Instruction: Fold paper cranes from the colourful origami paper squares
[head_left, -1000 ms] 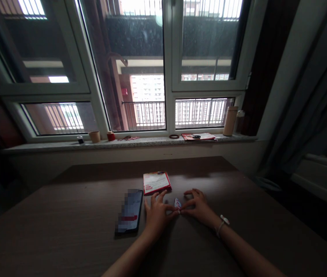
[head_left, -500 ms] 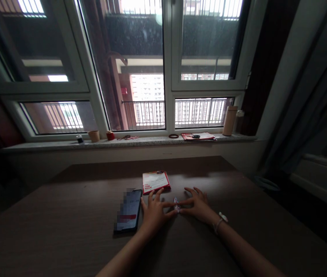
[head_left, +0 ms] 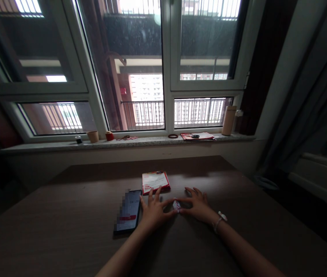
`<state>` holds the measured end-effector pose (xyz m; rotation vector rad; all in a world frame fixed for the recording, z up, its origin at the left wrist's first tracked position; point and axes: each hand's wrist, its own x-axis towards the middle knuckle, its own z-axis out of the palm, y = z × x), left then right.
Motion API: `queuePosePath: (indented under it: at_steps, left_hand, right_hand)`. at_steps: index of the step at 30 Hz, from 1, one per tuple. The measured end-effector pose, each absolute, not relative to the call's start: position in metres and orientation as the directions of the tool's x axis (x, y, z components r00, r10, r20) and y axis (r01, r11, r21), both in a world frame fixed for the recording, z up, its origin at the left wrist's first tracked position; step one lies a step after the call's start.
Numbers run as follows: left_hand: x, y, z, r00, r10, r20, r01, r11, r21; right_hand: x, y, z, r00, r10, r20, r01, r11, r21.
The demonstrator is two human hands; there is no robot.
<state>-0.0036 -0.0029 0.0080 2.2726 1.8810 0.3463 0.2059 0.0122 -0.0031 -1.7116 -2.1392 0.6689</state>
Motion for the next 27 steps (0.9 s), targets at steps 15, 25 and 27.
queuePosePath:
  at_steps: [15,25,27]
  left_hand:
    - [0.004,-0.008,0.005,0.176,0.962,0.209,0.905,-0.242,0.351]
    - [0.008,-0.008,0.008,0.17,0.959,0.226,0.882,-0.251,0.4]
    - [0.008,-0.009,0.009,0.164,0.963,0.214,0.88,-0.241,0.408]
  right_hand:
    - [0.2,0.005,-0.004,-0.202,0.968,0.147,0.775,0.25,-0.581]
    - [0.2,0.008,-0.008,-0.216,0.962,0.169,0.764,0.274,-0.584]
    - [0.201,0.008,-0.007,-0.212,0.96,0.183,0.759,0.28,-0.588]
